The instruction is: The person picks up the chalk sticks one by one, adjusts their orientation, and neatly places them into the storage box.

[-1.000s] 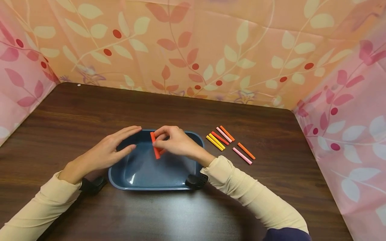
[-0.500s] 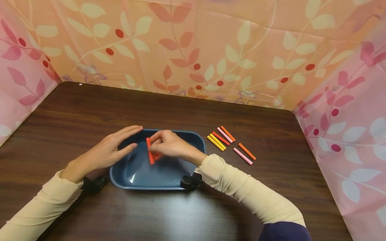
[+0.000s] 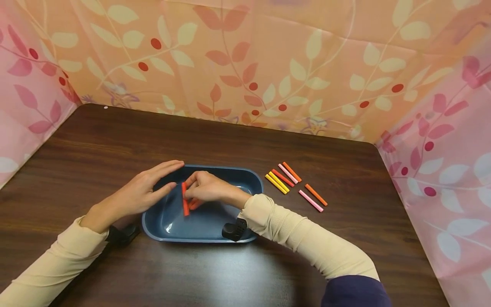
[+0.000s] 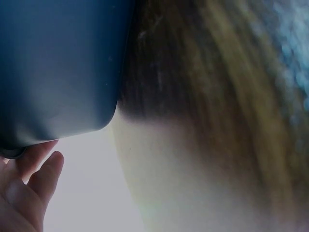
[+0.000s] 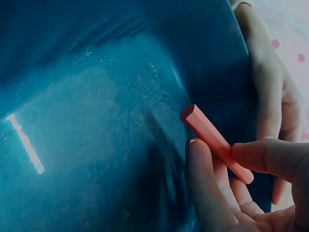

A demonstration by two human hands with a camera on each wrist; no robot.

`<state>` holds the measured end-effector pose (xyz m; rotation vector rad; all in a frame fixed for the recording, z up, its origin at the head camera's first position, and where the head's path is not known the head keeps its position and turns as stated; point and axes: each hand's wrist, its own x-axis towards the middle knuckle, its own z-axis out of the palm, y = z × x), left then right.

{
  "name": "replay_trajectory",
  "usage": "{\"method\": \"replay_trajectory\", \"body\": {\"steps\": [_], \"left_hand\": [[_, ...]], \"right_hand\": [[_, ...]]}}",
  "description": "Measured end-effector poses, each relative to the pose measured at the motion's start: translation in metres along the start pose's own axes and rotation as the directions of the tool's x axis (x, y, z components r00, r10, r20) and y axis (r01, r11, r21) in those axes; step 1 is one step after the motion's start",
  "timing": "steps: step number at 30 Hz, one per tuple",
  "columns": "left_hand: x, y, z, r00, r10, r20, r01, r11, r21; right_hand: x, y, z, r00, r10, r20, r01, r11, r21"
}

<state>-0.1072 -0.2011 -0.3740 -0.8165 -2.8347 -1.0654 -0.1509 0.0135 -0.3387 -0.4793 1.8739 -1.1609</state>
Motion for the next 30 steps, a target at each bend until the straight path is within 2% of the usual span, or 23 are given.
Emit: {"method": "replay_trajectory", "body": {"steps": [12, 21, 30], "left_hand": [[0.002, 0.001, 0.002, 1.000, 0.002, 0.016, -0.002, 1.000, -0.011], [0.002, 0.000, 0.001, 1.000, 0.009, 0.010, -0.009, 1.000, -0.008], [0.000, -0.001, 0.001, 1.000, 0.008, -0.006, -0.008, 1.000, 0.003]], "right_hand": [[0.010, 0.004, 0.008, 0.999, 0.034, 0.034, -0.037, 0.995, 0.095], [0.014, 0.003, 0.011, 0.993, 0.089, 0.074, -0.100, 0.981, 0.169], [0.016, 0.002, 0.012, 0.991, 0.094, 0.099, -0.108, 0.984, 0.145]]}}
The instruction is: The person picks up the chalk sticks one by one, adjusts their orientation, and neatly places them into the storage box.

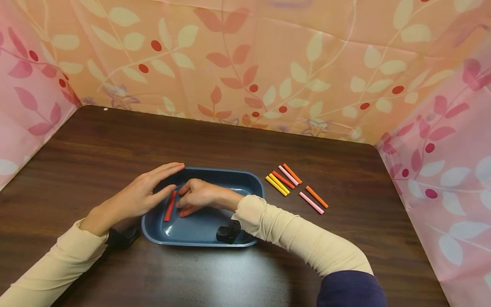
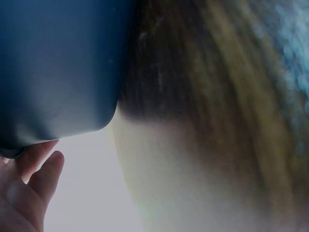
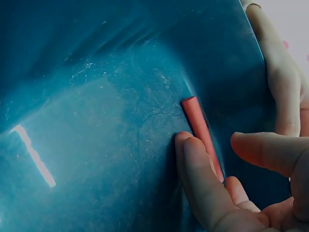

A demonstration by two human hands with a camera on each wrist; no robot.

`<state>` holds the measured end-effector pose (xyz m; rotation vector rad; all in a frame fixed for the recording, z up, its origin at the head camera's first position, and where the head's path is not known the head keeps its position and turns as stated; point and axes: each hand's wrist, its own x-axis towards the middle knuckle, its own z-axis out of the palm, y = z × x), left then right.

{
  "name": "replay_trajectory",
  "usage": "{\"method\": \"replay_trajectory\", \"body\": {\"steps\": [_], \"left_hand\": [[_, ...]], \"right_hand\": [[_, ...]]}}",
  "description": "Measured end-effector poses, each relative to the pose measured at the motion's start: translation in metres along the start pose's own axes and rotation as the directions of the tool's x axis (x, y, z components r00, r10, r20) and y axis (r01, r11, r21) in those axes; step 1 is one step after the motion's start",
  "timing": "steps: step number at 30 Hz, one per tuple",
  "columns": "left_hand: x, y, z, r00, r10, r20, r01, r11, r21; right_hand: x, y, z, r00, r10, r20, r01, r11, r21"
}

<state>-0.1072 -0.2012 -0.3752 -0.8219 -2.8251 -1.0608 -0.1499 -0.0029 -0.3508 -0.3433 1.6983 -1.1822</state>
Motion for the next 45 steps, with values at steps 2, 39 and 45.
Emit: {"method": "replay_trajectory", "body": {"steps": [2, 39, 45], "left_hand": [[-0.001, 0.000, 0.000, 1.000, 0.002, -0.006, -0.002, 1.000, -0.002], [0.000, 0.001, -0.001, 1.000, 0.003, -0.002, -0.003, 1.000, 0.005], [0.001, 0.001, 0.000, 1.000, 0.000, -0.001, 0.000, 1.000, 0.010]], "right_hand": [[0.000, 0.000, 0.000, 1.000, -0.012, 0.012, 0.012, 1.000, -0.005], [-0.073, -0.001, -0.043, 0.969, -0.248, -0.019, 0.232, 0.929, -0.287], [-0.083, 0.002, -0.047, 0.955, -0.288, -0.066, 0.259, 0.923, -0.285]]}}
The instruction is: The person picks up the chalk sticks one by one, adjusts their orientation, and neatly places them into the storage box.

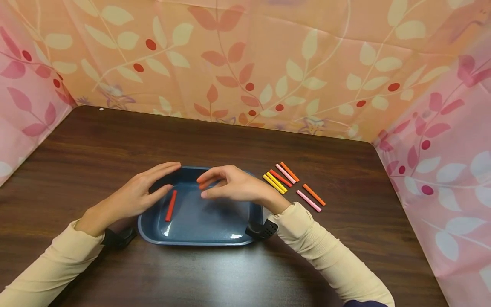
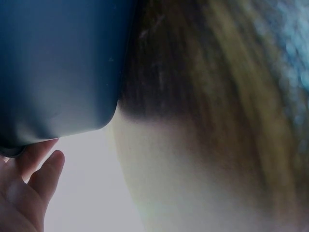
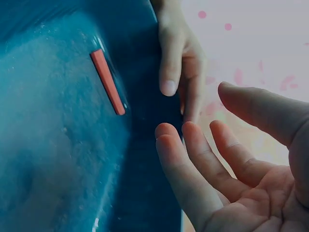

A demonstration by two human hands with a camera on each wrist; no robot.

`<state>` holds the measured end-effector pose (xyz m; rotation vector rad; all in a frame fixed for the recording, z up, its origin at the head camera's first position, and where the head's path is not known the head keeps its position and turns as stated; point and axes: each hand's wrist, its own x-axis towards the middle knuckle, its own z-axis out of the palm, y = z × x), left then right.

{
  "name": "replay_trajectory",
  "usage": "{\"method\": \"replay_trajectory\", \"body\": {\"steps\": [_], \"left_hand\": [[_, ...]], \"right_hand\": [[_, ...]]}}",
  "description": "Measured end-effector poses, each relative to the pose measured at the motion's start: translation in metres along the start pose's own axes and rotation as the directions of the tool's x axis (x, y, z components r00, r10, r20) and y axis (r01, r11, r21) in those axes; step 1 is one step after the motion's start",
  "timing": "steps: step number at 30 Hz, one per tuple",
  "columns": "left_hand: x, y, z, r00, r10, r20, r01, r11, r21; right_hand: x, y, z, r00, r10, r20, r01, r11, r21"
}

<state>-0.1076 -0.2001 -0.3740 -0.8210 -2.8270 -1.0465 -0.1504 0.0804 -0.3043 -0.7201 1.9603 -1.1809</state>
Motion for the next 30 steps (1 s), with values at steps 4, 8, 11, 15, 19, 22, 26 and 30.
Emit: {"method": "replay_trajectory", "body": {"steps": [4, 8, 11, 15, 19, 22, 26, 30], "left_hand": [[0.000, 0.000, 0.001, 1.000, 0.000, 0.000, 0.000, 1.000, -0.002], [0.000, 0.001, 0.002, 1.000, 0.003, -0.003, -0.003, 1.000, -0.004], [0.000, 0.001, 0.002, 1.000, 0.005, -0.009, -0.005, 1.000, 0.000], [0.000, 0.000, 0.001, 1.000, 0.013, -0.017, -0.013, 1.000, 0.006], [-0.001, 0.000, 0.001, 1.000, 0.021, -0.020, -0.021, 1.000, 0.008], [-0.001, 0.000, 0.001, 1.000, 0.022, -0.018, -0.022, 1.000, 0.005], [-0.001, 0.001, 0.001, 1.000, 0.021, -0.017, -0.021, 1.000, -0.001], [-0.001, 0.001, 0.001, 0.999, 0.025, -0.020, -0.025, 1.000, 0.001]], "right_hand": [[-0.008, 0.000, -0.002, 0.999, -0.025, -0.041, 0.025, 1.000, 0.009], [-0.016, -0.001, -0.006, 0.997, -0.034, -0.075, 0.035, 0.999, 0.014], [-0.021, -0.001, -0.009, 0.995, -0.029, -0.093, 0.030, 0.999, 0.010], [-0.029, 0.001, -0.014, 0.992, -0.029, -0.124, 0.030, 1.000, 0.006], [-0.036, 0.004, -0.018, 0.986, -0.029, -0.166, 0.025, 0.999, -0.023], [-0.040, 0.007, -0.020, 0.980, -0.020, -0.197, 0.015, 1.000, -0.028], [-0.047, 0.011, -0.024, 0.970, -0.009, -0.245, 0.002, 1.000, -0.027], [-0.051, 0.015, -0.027, 0.960, -0.008, -0.281, 0.001, 1.000, -0.024]]}}
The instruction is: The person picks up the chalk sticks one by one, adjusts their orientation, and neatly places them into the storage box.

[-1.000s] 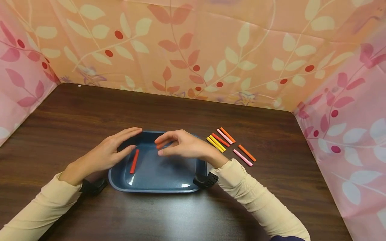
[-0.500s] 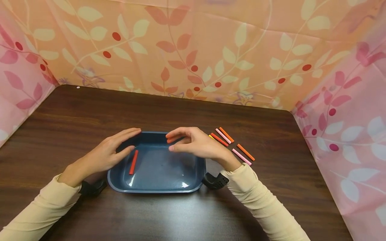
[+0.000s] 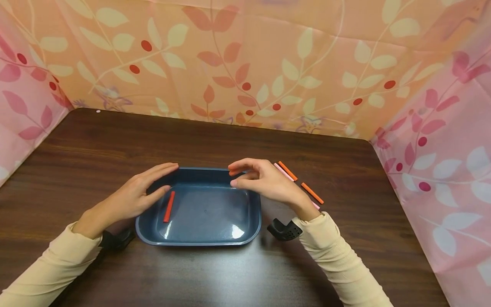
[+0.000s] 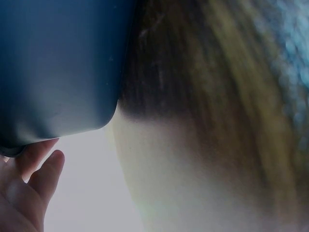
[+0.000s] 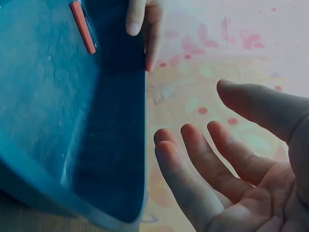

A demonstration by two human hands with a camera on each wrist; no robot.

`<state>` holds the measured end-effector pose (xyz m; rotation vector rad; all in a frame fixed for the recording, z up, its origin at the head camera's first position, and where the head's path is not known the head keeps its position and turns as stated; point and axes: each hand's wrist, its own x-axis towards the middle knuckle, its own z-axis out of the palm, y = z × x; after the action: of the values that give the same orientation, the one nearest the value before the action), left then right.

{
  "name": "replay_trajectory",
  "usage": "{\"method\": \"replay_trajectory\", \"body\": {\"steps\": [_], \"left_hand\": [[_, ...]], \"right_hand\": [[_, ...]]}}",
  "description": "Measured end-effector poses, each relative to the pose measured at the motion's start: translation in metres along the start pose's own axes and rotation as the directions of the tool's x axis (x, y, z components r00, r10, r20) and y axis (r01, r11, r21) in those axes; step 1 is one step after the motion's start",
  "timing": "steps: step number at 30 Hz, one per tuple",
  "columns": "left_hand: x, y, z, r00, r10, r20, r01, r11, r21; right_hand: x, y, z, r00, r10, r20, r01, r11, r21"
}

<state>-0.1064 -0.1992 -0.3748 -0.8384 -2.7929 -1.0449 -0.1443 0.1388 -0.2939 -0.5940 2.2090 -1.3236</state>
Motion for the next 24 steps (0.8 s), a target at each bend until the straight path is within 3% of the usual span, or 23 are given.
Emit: {"method": "replay_trajectory", "body": {"steps": [24], "left_hand": [[0.001, -0.001, 0.001, 1.000, -0.001, -0.006, 0.001, 1.000, 0.000]], "right_hand": [[-0.007, 0.026, -0.024, 0.988, 0.026, -0.155, -0.035, 0.998, -0.059]]}}
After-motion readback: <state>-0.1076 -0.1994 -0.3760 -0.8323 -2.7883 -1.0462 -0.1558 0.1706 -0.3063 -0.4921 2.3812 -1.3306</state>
